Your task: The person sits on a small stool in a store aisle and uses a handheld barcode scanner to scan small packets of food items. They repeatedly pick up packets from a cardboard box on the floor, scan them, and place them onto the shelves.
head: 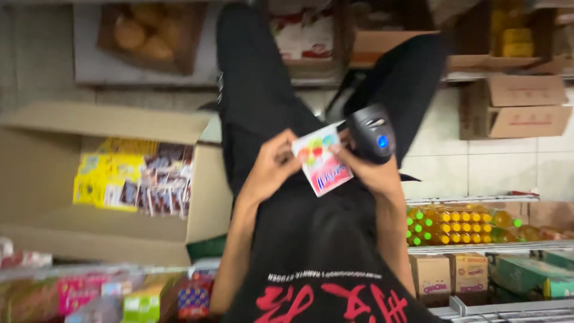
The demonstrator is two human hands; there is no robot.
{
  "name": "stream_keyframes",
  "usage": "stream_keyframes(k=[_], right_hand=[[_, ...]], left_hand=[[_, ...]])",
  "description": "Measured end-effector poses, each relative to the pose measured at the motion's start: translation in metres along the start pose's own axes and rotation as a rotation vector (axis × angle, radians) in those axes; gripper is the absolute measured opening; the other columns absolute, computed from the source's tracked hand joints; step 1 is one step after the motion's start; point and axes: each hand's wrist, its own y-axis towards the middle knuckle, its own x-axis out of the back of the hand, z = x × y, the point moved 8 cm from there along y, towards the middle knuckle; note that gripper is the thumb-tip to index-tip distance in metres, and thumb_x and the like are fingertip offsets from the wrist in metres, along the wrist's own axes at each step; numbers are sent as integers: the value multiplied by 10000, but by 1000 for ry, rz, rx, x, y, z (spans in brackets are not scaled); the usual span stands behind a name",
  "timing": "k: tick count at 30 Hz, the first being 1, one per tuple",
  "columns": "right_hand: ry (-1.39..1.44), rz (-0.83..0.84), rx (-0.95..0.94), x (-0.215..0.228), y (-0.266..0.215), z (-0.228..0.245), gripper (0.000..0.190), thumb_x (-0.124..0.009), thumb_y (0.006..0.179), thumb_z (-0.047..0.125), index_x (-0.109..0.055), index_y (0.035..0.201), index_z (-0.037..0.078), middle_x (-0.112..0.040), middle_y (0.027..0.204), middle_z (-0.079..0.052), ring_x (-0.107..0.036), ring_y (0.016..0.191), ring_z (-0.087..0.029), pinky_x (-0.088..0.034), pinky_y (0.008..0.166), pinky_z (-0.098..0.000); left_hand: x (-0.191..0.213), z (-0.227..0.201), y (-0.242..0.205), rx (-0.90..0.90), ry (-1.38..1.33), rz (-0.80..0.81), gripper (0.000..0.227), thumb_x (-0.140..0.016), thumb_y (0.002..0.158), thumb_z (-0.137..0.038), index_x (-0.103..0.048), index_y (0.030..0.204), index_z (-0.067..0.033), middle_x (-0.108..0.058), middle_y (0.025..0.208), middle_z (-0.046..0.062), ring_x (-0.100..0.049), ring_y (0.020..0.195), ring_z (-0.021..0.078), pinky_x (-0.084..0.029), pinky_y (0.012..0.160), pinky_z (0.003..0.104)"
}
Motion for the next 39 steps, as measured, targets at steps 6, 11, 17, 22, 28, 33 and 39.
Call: stream_keyframes(k=[6, 11, 17, 22, 28, 33, 39], right_hand=[[-63, 265, -4, 7, -5, 25, 259, -889, 775, 61, -721, 967, 17, -767, 865, -47, -717, 763, -91, -602, 703, -259], [-19, 271, -5, 7, -13, 21, 153, -802, 913, 125, -723, 981, 13, -751, 920, -71, -701, 859, -116, -576, 780, -279], [84, 178, 11, 29, -10, 19, 102, -693, 986, 100, -683, 1033, 10, -728, 1000, -80, -698, 896, -153, -565, 833, -310], [58, 80, 39, 46, -9, 24, 117, -705, 969, 78, -667, 1055, 8, -723, 1002, -87, -681, 901, -156, -550, 831, -313], [49, 81, 7, 43, -10, 23, 95, -708, 960, 63, -683, 1036, 11, -730, 1004, -82, -692, 888, -162, -550, 815, -309], [-19, 129, -22, 19, -17, 29, 120, -738, 921, 76, -701, 1015, 12, -740, 980, -77, -700, 885, -148, -569, 809, -298], [-92, 191, 4, 7, -18, 42, 114, -773, 892, 83, -717, 968, 19, -743, 892, -60, -708, 836, -141, -578, 763, -302]], left_hand=[[-32, -56, 4, -48, 715, 146, 286, -624, 1050, -260, -587, 889, -26, -644, 813, 127, -639, 797, 163, -497, 794, 321], [-24, -38, -2, -17, 421, 219, 294, -605, 1060, -268, -574, 903, -21, -567, 809, 140, -551, 763, 258, -476, 754, 389], [12, -11, -13, -257, -74, 51, 230, -644, 1086, -218, -604, 887, -109, -593, 846, -4, -558, 789, 191, -456, 830, 364], [54, 16, -14, 91, 15, -303, 166, -577, 1014, -217, -661, 1014, -74, -657, 898, -37, -581, 849, 135, -467, 819, 362], [34, -45, -19, -435, 817, -245, 372, -625, 1019, -98, -538, 1308, 120, -627, 1252, 285, -585, 1159, 407, -443, 975, 434], [33, -10, -18, 137, -224, -396, 277, -681, 907, -307, -715, 1017, -55, -755, 901, 123, -706, 894, 233, -515, 865, 380], [9, -18, -6, -200, 1022, -107, 197, -634, 995, -216, -724, 956, -45, -735, 906, 67, -696, 900, 217, -530, 882, 403]])
